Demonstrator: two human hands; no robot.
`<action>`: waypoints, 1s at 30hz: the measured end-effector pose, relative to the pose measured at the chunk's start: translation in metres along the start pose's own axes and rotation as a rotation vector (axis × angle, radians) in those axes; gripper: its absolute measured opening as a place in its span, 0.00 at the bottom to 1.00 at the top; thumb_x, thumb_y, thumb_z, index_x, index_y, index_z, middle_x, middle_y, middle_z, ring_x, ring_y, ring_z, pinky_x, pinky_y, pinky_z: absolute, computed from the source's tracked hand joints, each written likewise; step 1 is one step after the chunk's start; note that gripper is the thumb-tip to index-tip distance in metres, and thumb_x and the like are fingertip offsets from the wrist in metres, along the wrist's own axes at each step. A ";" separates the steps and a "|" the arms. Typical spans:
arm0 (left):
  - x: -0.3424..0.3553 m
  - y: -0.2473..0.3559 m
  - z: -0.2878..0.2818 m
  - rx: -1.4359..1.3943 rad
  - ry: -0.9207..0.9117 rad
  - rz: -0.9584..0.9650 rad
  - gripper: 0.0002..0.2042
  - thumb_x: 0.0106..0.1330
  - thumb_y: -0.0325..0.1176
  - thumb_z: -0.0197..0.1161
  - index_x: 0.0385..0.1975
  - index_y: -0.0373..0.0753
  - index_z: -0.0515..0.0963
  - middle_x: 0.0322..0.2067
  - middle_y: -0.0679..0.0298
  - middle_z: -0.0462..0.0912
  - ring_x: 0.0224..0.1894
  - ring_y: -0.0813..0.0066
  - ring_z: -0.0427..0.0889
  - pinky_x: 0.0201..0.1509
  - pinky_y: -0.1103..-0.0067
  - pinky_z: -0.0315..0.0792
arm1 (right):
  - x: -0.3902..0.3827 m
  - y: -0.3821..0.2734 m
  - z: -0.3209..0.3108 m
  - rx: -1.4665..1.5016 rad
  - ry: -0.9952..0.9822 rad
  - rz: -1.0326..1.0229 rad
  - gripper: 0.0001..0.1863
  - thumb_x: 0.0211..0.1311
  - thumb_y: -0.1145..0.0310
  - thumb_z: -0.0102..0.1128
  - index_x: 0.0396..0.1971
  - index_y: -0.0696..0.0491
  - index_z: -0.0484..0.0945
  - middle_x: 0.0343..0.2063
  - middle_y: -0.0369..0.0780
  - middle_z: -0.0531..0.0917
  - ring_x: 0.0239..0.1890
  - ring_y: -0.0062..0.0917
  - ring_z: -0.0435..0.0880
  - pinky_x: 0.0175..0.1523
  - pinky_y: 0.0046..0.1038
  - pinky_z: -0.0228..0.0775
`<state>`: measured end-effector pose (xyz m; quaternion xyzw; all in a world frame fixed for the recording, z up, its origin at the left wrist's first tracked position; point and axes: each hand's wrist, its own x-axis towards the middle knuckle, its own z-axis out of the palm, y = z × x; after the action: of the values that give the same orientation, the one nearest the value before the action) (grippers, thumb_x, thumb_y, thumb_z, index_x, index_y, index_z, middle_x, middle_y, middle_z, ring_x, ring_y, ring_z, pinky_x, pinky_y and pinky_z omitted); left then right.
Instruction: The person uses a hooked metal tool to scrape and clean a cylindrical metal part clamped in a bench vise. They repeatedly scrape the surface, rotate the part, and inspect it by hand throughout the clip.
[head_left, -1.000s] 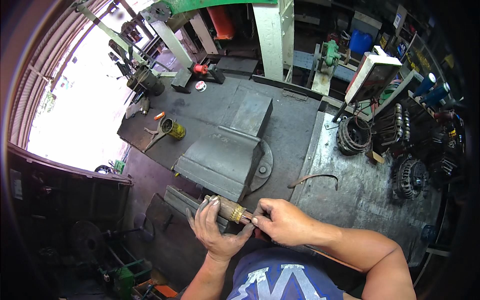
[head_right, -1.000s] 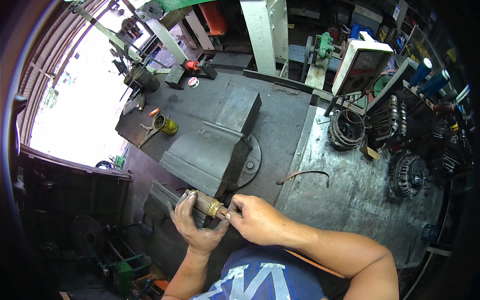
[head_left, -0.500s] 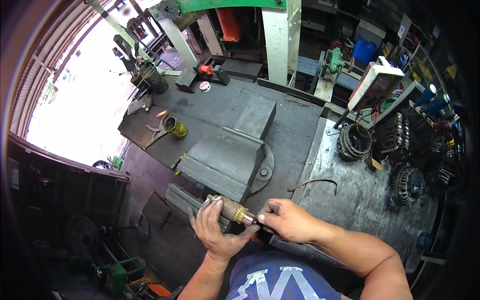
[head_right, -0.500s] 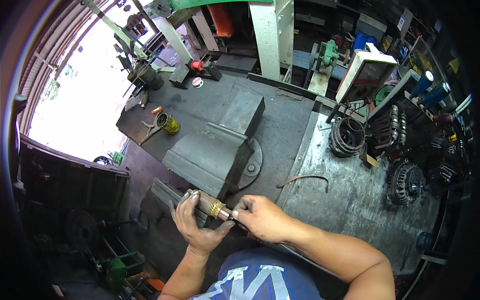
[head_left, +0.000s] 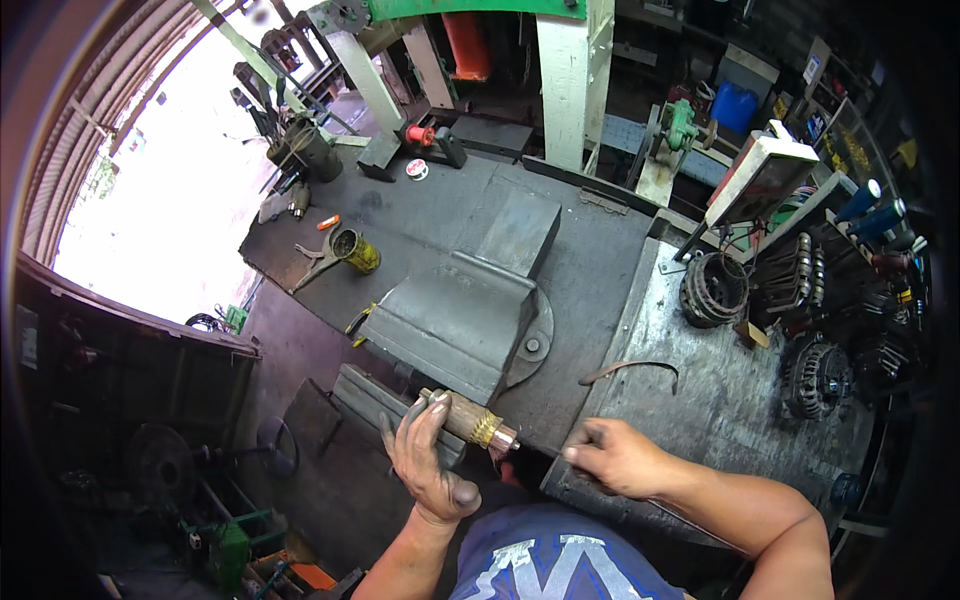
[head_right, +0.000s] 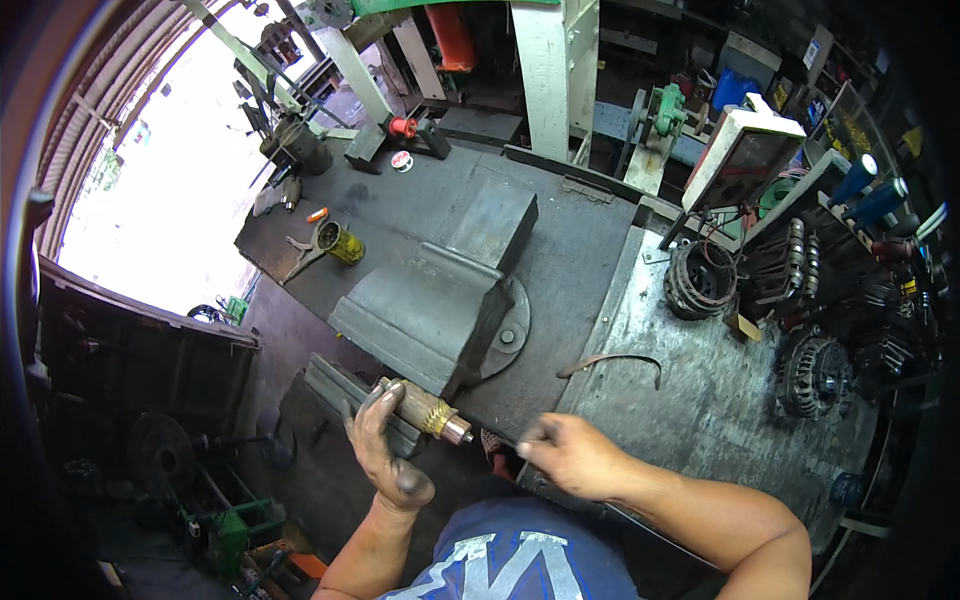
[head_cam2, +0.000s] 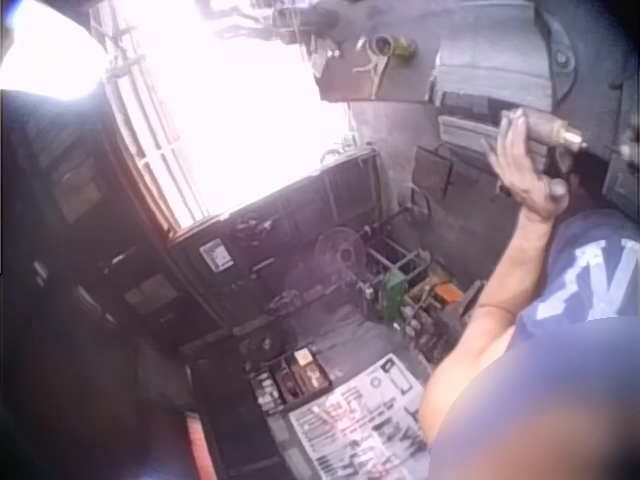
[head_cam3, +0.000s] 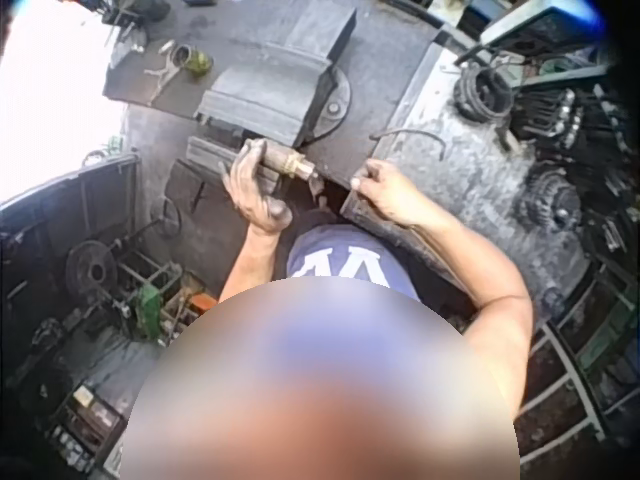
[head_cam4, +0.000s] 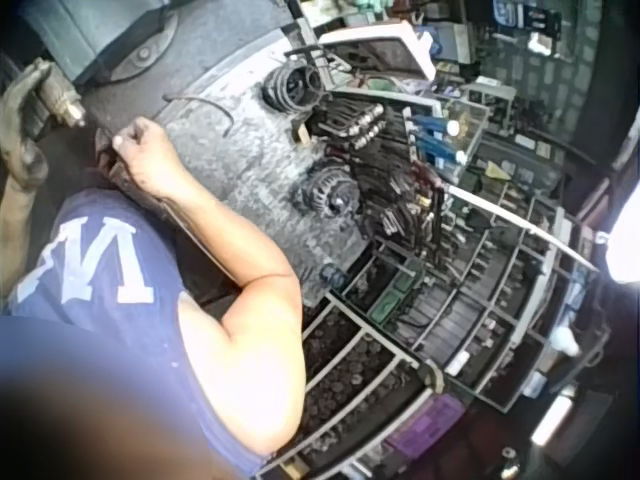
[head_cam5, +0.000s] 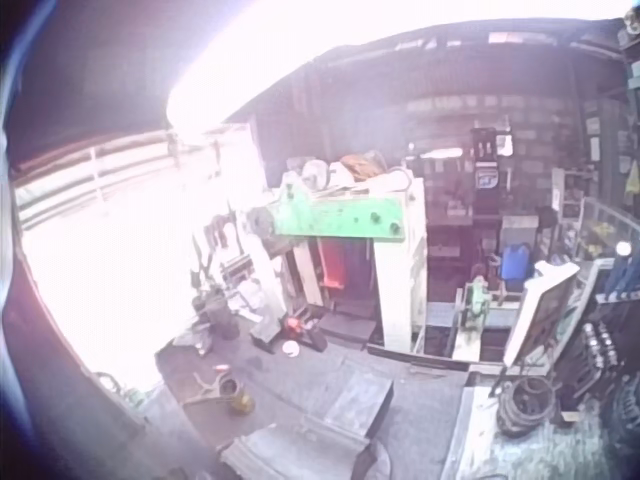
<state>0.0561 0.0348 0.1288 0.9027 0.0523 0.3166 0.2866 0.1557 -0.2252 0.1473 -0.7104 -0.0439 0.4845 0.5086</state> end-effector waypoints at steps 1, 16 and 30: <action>0.000 0.000 0.001 -0.009 0.007 -0.004 0.51 0.75 0.81 0.32 0.63 0.33 0.79 0.56 0.53 0.90 0.63 0.45 0.85 0.82 0.43 0.51 | -0.003 0.017 -0.006 0.005 0.042 0.111 0.13 0.78 0.62 0.66 0.43 0.59 0.82 0.27 0.38 0.86 0.31 0.23 0.86 0.39 0.31 0.80; -0.023 -0.009 0.005 -0.128 0.007 -0.132 0.57 0.73 0.83 0.24 0.69 0.30 0.71 0.56 0.44 0.86 0.69 0.48 0.78 0.83 0.54 0.59 | 0.017 0.150 -0.027 -0.718 0.721 -0.166 0.17 0.62 0.80 0.70 0.51 0.58 0.81 0.42 0.52 0.88 0.44 0.54 0.89 0.50 0.50 0.81; 0.000 0.000 -0.004 -0.146 0.044 -0.006 0.49 0.80 0.76 0.31 0.65 0.29 0.76 0.56 0.49 0.88 0.65 0.51 0.84 0.80 0.57 0.61 | 0.010 0.106 -0.010 -0.442 0.718 -0.353 0.22 0.67 0.72 0.74 0.59 0.58 0.81 0.55 0.51 0.86 0.59 0.47 0.86 0.68 0.44 0.77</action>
<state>0.0538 0.0364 0.1310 0.8720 0.0382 0.3386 0.3514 0.1231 -0.2775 0.0602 -0.9065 -0.0872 0.0924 0.4027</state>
